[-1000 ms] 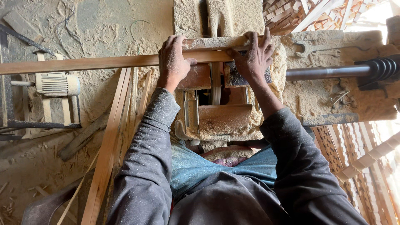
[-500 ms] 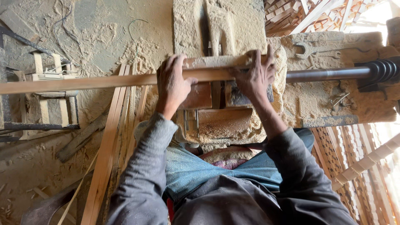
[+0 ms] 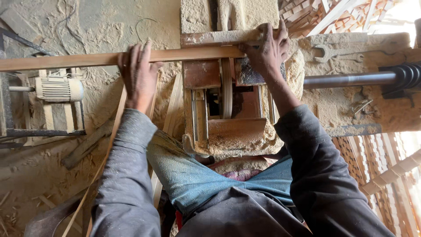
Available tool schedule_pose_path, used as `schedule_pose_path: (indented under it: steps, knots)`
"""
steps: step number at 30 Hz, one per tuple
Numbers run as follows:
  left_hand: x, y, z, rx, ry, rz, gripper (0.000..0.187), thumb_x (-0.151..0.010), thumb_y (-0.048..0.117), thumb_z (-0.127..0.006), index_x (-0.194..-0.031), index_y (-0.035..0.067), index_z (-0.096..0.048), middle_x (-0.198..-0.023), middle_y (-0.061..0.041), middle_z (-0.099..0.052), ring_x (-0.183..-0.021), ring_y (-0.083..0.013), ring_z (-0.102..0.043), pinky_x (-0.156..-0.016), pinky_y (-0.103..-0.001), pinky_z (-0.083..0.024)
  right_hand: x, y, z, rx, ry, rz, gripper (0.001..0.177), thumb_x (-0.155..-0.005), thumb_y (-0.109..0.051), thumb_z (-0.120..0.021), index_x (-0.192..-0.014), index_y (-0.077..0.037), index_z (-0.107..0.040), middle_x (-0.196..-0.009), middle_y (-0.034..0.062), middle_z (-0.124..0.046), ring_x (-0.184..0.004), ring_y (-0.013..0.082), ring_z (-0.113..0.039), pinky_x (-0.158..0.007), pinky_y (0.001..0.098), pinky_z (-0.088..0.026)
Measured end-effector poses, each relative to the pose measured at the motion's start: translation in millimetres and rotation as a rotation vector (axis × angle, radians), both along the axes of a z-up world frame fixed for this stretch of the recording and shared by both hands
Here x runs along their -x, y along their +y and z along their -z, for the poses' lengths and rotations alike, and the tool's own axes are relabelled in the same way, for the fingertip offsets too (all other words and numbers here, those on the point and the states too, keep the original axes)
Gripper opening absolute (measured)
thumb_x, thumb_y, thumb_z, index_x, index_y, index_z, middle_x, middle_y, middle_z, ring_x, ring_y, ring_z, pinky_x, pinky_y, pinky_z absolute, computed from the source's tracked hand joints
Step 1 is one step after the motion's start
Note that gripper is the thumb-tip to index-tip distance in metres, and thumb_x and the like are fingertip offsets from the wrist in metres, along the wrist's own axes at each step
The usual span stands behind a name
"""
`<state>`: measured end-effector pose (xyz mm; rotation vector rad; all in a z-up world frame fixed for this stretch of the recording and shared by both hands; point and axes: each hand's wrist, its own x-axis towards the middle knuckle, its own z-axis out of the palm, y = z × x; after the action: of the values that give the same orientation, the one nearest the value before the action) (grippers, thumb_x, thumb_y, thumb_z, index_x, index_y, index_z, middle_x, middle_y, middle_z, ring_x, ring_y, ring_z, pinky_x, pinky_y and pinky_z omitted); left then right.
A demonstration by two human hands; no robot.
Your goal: The person sands a wooden slat by feeding it through a machine and sliding it back and forth by hand across the sanding belt.
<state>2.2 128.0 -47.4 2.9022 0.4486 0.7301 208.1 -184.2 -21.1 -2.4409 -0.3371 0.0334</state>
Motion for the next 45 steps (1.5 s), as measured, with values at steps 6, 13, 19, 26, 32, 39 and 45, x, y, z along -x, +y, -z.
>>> schedule_pose_path:
  steps: [6, 13, 19, 26, 32, 39, 45]
  knots:
    - [4, 40, 4, -0.111, -0.008, 0.214, 0.045, -0.088, 0.011, -0.085, -0.131, 0.01, -0.073, -0.115, -0.01, -0.07, -0.098, -0.0302, -0.056, -0.09, -0.044, -0.041, -13, 0, -23, 0.02, 0.19, 0.007, 0.064, -0.077, -0.045, -0.089, -0.127, -0.029, -0.053, -0.166, 0.011, -0.007, -0.143, 0.0461, -0.024, -0.109, 0.0694, -0.033]
    - [-37, -9, 9, 0.018, 0.038, 0.156, 0.043, -0.081, 0.016, -0.09, -0.121, 0.008, -0.075, -0.096, -0.008, -0.068, -0.089, -0.0272, -0.053, -0.076, -0.038, -0.041, -26, -43, -28, -0.033, 0.132, -0.066, 0.053, -0.085, -0.023, -0.087, -0.13, -0.025, -0.057, -0.161, 0.0236, -0.015, -0.145, 0.0523, -0.028, -0.113, 0.0771, -0.026]
    - [-42, -11, -4, 0.099, 0.069, 0.139, 0.044, -0.082, 0.014, -0.088, -0.124, 0.007, -0.077, -0.105, -0.017, -0.073, -0.092, -0.0336, -0.058, -0.075, -0.044, -0.044, -30, -39, -7, -0.144, -0.06, -0.158, 0.058, -0.078, -0.036, -0.092, -0.12, -0.017, -0.057, -0.136, 0.0143, -0.046, -0.118, 0.0307, -0.051, -0.093, 0.0483, -0.051]
    - [-90, -63, -13, 0.313, 0.184, 0.216, 0.095, -0.088, 0.044, -0.085, -0.158, 0.008, -0.033, -0.162, -0.015, -0.043, -0.147, -0.036, -0.036, -0.123, -0.05, -0.02, -31, -36, 9, -0.121, -0.056, -0.126, 0.063, -0.081, -0.039, -0.091, -0.127, -0.017, -0.054, -0.155, 0.0243, -0.028, -0.141, 0.0423, -0.035, -0.112, 0.0669, -0.035]
    - [-83, -88, -16, 0.432, 0.002, 0.107, 0.079, -0.068, 0.032, -0.101, -0.133, 0.011, -0.061, -0.139, -0.01, -0.062, -0.123, -0.0329, -0.06, -0.101, -0.048, -0.045, -11, -42, 1, -0.161, -0.002, -0.107, 0.055, -0.084, -0.026, -0.089, -0.127, -0.017, -0.055, -0.159, 0.0258, -0.02, -0.147, 0.046, -0.026, -0.114, 0.0664, -0.035]
    - [-66, -108, -22, 0.411, -0.012, 0.07, 0.075, -0.066, 0.023, -0.1, -0.127, 0.007, -0.061, -0.122, -0.011, -0.068, -0.11, -0.0315, -0.064, -0.096, -0.048, -0.046, 7, -51, -2, -0.046, -0.071, -0.102, 0.056, -0.082, -0.03, -0.09, -0.124, -0.016, -0.056, -0.156, 0.0233, -0.025, -0.137, 0.0448, -0.043, -0.092, 0.0597, -0.054]
    - [-54, -120, -31, 0.427, -0.026, 0.049, 0.072, -0.063, 0.019, -0.099, -0.124, 0.007, -0.063, -0.12, -0.009, -0.07, -0.109, -0.0306, -0.065, -0.094, -0.046, -0.044, 6, -62, 11, -0.08, -0.159, -0.187, 0.057, -0.081, -0.03, -0.089, -0.121, -0.008, -0.054, -0.145, 0.0217, -0.033, -0.133, 0.0395, -0.041, -0.103, 0.0599, -0.047]
